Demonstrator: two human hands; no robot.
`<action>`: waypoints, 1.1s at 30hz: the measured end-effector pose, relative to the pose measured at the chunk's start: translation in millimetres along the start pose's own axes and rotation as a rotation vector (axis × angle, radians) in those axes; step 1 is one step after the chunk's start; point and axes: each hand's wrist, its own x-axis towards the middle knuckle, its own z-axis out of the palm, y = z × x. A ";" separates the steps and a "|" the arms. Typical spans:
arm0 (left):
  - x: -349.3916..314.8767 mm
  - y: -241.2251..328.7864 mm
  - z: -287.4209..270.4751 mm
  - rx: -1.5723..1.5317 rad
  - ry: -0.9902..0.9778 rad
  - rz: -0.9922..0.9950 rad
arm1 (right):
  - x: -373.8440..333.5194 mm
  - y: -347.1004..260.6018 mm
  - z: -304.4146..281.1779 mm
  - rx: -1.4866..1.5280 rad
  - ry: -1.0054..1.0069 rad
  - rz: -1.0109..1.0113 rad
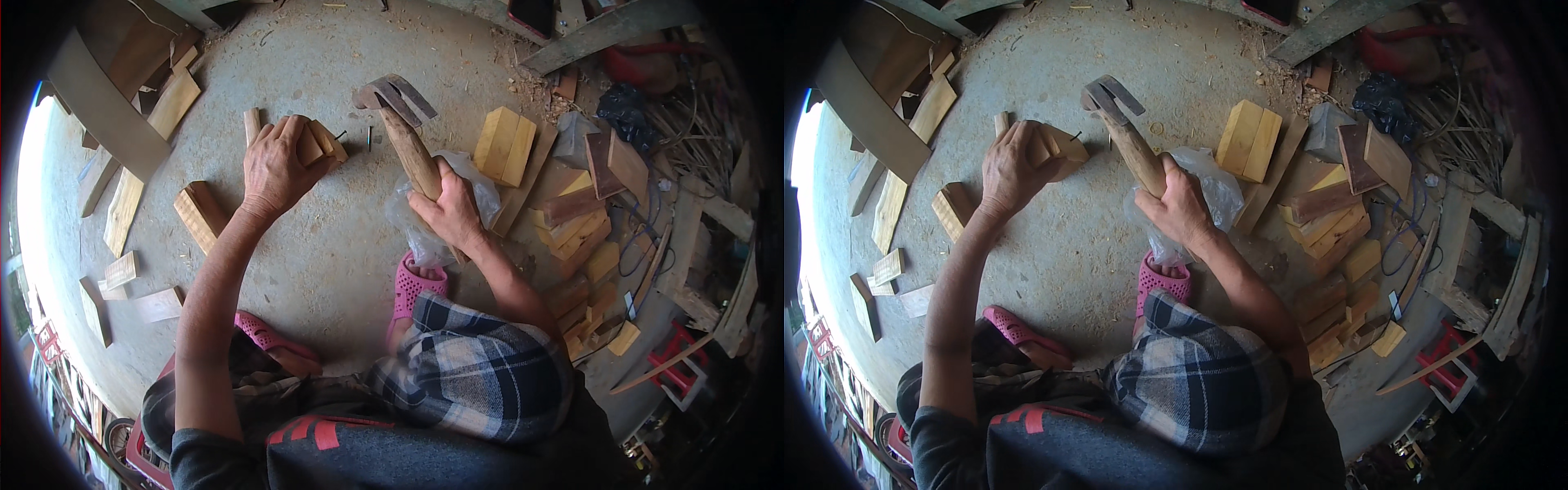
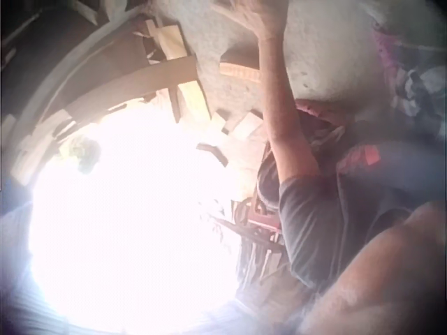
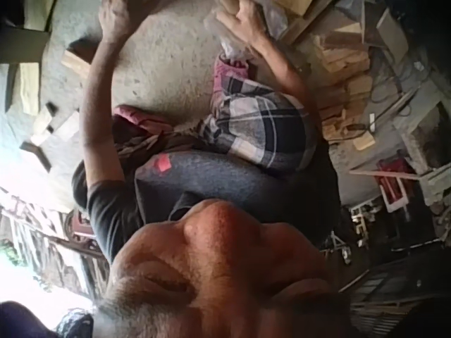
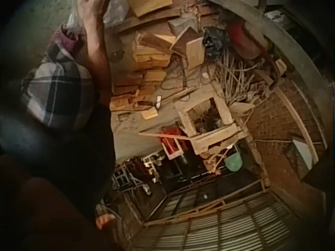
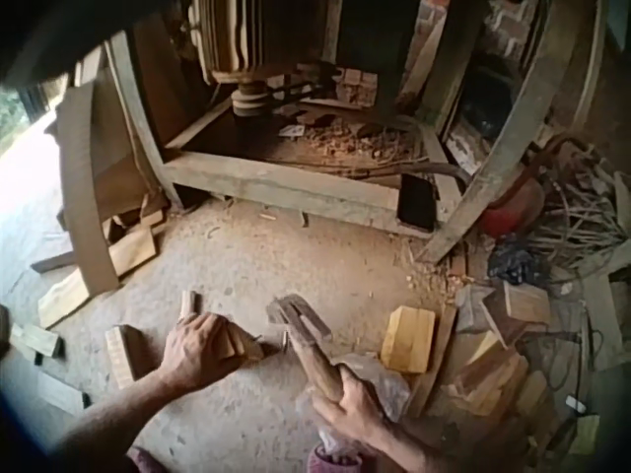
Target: Hammering nails into small wood blocks to assemble a wooden structure on the floor.
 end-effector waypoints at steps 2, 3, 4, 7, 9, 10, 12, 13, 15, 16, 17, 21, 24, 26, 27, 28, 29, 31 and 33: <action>0.7 -2.2 -2.7 0.024 0.015 -0.016 | 3.7 -12.6 -6.5 0.080 0.043 -0.046; 0.1 -0.7 -1.1 0.024 0.018 -0.013 | 2.1 -9.2 -4.2 0.079 0.046 -0.047; -1.1 0.4 1.5 0.021 0.024 -0.010 | -0.9 -0.3 1.9 0.052 0.013 -0.037; 2.9 3.4 9.7 -0.041 0.083 0.061 | -11.8 45.3 16.8 -0.091 -0.025 -0.074; 3.8 -1.5 13.8 -0.113 0.135 0.046 | -19.1 58.4 12.1 0.178 -0.012 0.058; -5.4 -11.1 9.5 -0.241 0.170 -0.053 | -16.9 25.2 0.1 0.355 -0.096 0.259; -6.9 -13.8 13.3 -0.590 0.217 -0.211 | -18.6 17.3 -14.3 0.440 -0.057 0.236; -7.8 -18.5 22.2 -0.587 0.238 -0.221 | -16.0 12.4 -17.8 0.539 -0.038 0.204; -11.5 -25.1 48.8 -1.065 0.415 -0.311 | -11.2 5.6 -22.9 0.549 -0.060 0.193; -9.4 -26.6 63.9 -0.999 0.430 -0.261 | -8.5 11.9 -26.5 0.478 -0.031 0.086; -11.8 -34.8 85.7 -0.920 0.468 -0.295 | -2.1 13.9 -26.9 0.419 -0.017 -0.028; -27.1 -50.4 127.6 -0.840 0.417 -0.446 | 8.5 -2.6 -19.9 0.315 0.011 -0.054; -29.2 -52.2 123.0 -0.779 0.396 -0.459 | 12.4 -10.5 -7.0 0.240 -0.064 0.060; -25.4 -46.0 113.4 -0.676 0.305 -0.458 | 16.6 4.2 3.6 0.127 -0.038 0.003; -21.1 -39.9 108.9 -0.687 0.307 -0.459 | 15.9 18.7 5.4 0.117 -0.039 0.004; -22.4 -39.2 103.6 -0.552 0.291 -0.439 | 16.3 15.1 12.1 0.108 -0.055 0.016; -23.6 -39.4 101.4 -0.418 0.272 -0.416 | 16.8 11.9 17.3 0.098 -0.070 0.030; -22.2 -39.3 103.8 -0.377 0.282 -0.406 | 17.1 3.7 17.3 0.177 -0.142 0.136; -19.0 -32.9 102.3 -0.324 0.273 -0.383 | 19.8 -1.5 15.5 0.386 -0.173 0.198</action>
